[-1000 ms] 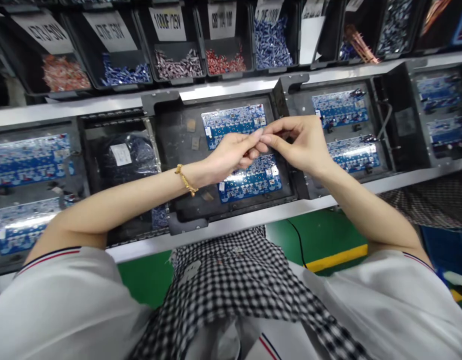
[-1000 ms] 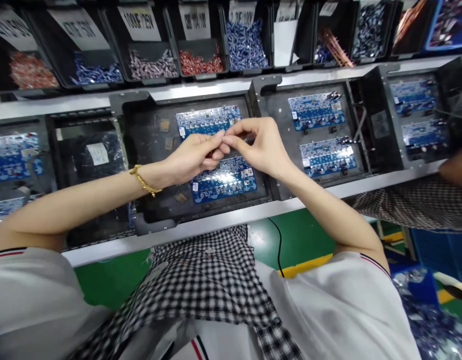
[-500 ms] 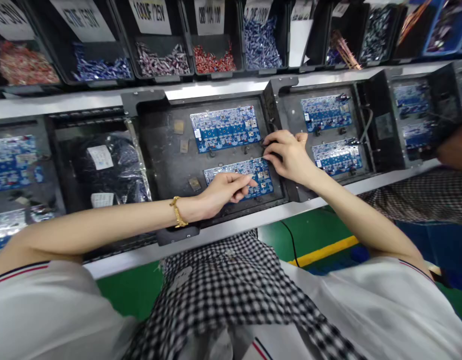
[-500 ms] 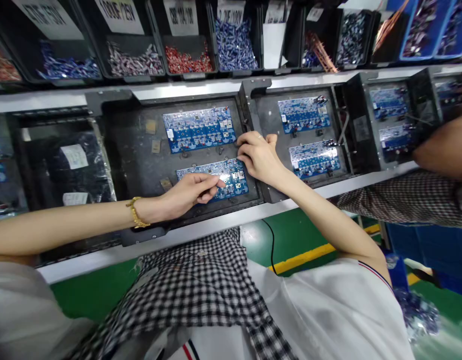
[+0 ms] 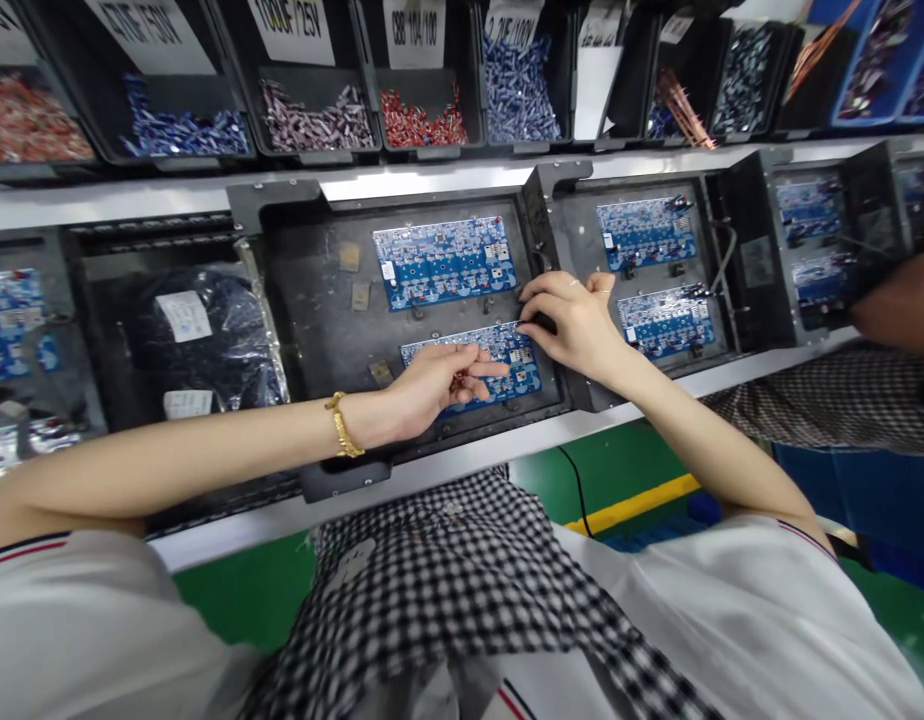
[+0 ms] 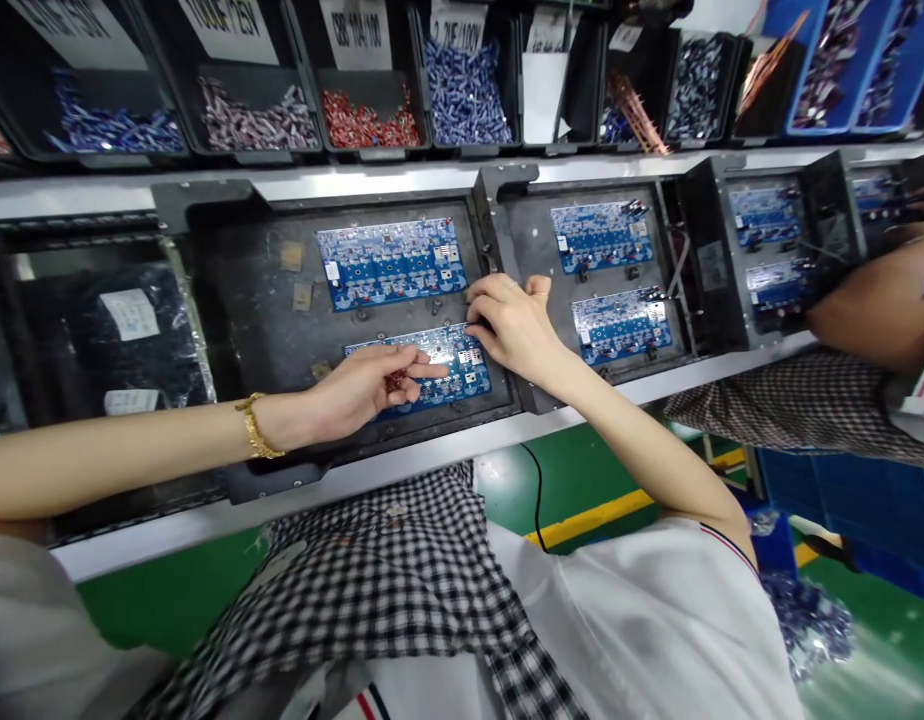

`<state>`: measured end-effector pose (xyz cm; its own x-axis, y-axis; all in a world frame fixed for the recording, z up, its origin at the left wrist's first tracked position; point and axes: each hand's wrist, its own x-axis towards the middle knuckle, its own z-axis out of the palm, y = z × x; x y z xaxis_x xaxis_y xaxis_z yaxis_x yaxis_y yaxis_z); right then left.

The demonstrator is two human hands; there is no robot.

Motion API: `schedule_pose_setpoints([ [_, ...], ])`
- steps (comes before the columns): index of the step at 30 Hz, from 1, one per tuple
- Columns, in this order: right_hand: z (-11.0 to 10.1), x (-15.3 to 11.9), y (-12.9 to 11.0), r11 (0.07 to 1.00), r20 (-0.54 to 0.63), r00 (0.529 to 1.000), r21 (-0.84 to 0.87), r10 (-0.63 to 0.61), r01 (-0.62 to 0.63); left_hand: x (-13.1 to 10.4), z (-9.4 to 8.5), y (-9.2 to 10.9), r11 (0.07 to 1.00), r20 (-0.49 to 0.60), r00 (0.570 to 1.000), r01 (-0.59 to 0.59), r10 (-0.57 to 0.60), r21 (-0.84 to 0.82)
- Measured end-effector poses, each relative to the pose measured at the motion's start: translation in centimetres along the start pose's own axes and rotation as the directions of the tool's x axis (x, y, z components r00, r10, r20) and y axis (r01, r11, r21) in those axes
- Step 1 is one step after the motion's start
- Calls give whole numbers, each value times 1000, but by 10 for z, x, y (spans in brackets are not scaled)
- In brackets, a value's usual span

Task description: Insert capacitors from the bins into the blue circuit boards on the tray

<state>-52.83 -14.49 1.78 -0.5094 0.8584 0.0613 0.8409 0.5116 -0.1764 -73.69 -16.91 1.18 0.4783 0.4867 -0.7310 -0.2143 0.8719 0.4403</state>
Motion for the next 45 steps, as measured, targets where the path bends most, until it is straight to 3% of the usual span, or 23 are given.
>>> schedule_pose_setpoints([
  [3, -4, -4, -22, 993, -112, 990, 69, -91, 99, 0, 3, 1, 988, -33, 998, 45, -50, -144],
  [5, -8, -7, -38, 976, -158, 967, 46, -202, 211, -3, 7, 1, 968, 13, 998, 63, -61, -244],
  [7, -13, -11, -51, 964, -166, 950, -31, -266, 265, -7, 11, 1, 949, 74, 995, 80, -60, -305],
  [9, -17, -17, -57, 966, -138, 957, -82, -254, 244, -12, 13, -4, 945, 103, 994, 70, -39, -320],
  [12, -19, -28, -51, 984, -33, 985, -55, -170, 168, -23, 11, -19, 970, 64, 997, 45, -30, -240],
  [15, -8, -40, -36, 988, 114, 982, 26, -152, 150, -34, 7, -38, 989, 9, 994, 109, -109, -102],
  [18, 5, -46, -25, 983, 180, 967, 62, -181, 173, -40, 6, -50, 989, 57, 987, 149, -149, -4],
  [38, 8, -48, -30, 956, 162, 958, -134, -237, 259, -35, 9, -43, 990, -32, 989, 143, -143, -23],
  [45, 9, -50, -31, 929, 106, 949, -201, -296, 312, -36, 8, -45, 991, -70, 989, 130, -133, -45],
])
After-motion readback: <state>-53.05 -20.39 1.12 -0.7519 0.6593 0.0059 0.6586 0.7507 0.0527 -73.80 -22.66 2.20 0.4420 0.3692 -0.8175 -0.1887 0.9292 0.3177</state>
